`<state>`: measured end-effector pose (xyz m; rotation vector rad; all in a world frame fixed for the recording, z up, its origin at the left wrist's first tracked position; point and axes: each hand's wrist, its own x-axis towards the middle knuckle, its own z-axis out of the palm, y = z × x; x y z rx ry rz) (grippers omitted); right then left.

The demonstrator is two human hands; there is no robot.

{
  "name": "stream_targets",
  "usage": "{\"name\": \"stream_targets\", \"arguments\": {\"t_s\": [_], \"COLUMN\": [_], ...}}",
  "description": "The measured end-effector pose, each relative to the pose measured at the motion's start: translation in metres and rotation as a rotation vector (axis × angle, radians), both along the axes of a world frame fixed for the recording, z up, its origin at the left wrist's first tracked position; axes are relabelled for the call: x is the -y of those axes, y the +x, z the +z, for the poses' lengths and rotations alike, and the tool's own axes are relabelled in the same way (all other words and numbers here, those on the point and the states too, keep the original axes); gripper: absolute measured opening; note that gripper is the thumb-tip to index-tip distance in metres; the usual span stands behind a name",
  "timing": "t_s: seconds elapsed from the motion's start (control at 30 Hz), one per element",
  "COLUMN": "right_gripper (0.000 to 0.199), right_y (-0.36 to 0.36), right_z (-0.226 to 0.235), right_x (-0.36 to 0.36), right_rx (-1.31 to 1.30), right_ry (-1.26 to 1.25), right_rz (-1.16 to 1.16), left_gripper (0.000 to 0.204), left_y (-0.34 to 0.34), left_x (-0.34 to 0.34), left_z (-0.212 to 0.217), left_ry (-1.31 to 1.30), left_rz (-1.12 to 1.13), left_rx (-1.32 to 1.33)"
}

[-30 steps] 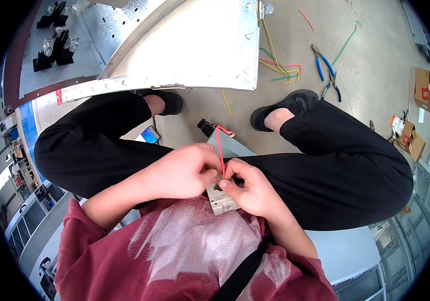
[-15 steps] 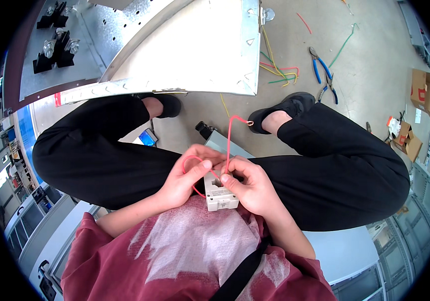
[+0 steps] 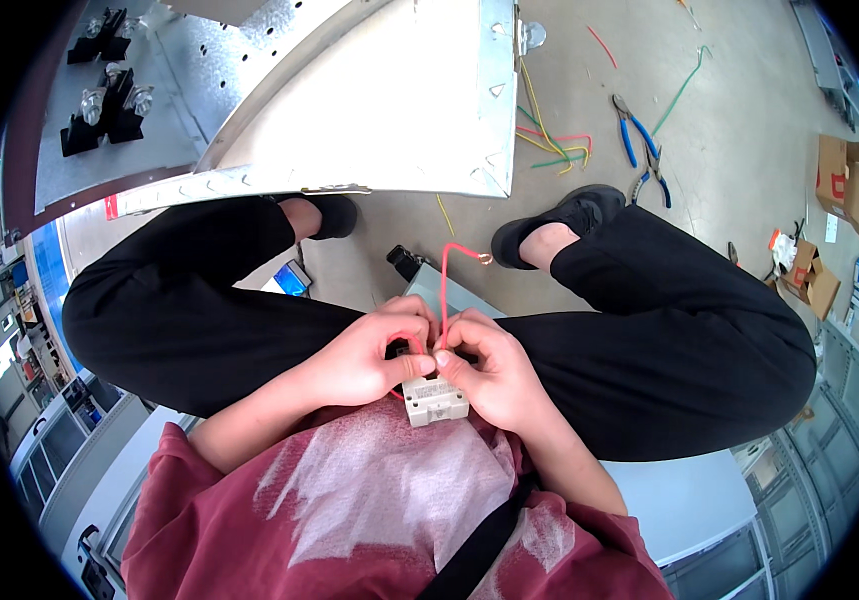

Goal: The person sits on the floor and assembles an electrical box by inserting white plastic components and threading red wires through the metal enclosure. The person connects the wires to a small white component and secures it inside the box.

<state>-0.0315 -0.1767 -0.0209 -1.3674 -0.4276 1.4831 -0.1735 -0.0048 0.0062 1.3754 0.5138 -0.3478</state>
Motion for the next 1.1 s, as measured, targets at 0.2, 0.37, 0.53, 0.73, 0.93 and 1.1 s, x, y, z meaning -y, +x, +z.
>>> {"name": "stream_targets", "arguments": {"t_s": [0.2, 0.37, 0.53, 0.73, 0.93, 1.1], "right_gripper": [0.009, 0.010, 0.015, 0.026, 0.022, 0.017], "right_y": [0.003, 0.009, 0.012, 0.003, -0.008, -0.008], "right_z": [-0.005, 0.001, 0.004, 0.002, 0.016, 0.021], "right_x": [0.001, -0.003, -0.008, -0.008, 0.007, 0.012], "right_rx": [-0.017, -0.063, 0.079, -0.282, -0.037, -0.121], "right_ry": [-0.101, -0.087, -0.041, -0.219, -0.162, -0.123], "right_rz": [0.017, -0.029, 0.038, -0.243, -0.263, -0.183], "left_gripper": [0.012, 0.022, 0.027, 0.024, 0.022, 0.021], "left_y": [0.006, 0.008, 0.002, -0.004, 0.000, 0.001], "left_x": [0.005, 0.018, 0.029, 0.025, 0.024, 0.026], "left_z": [-0.005, -0.001, 0.000, -0.013, -0.016, -0.023], "left_ry": [-0.182, -0.454, -0.268, -0.581, -0.701, -0.659], "left_rz": [-0.008, 0.414, 0.482, 0.844, 0.997, 0.922], "left_rx": [-0.095, -0.125, -0.193, -0.291, -0.295, -0.177]}}
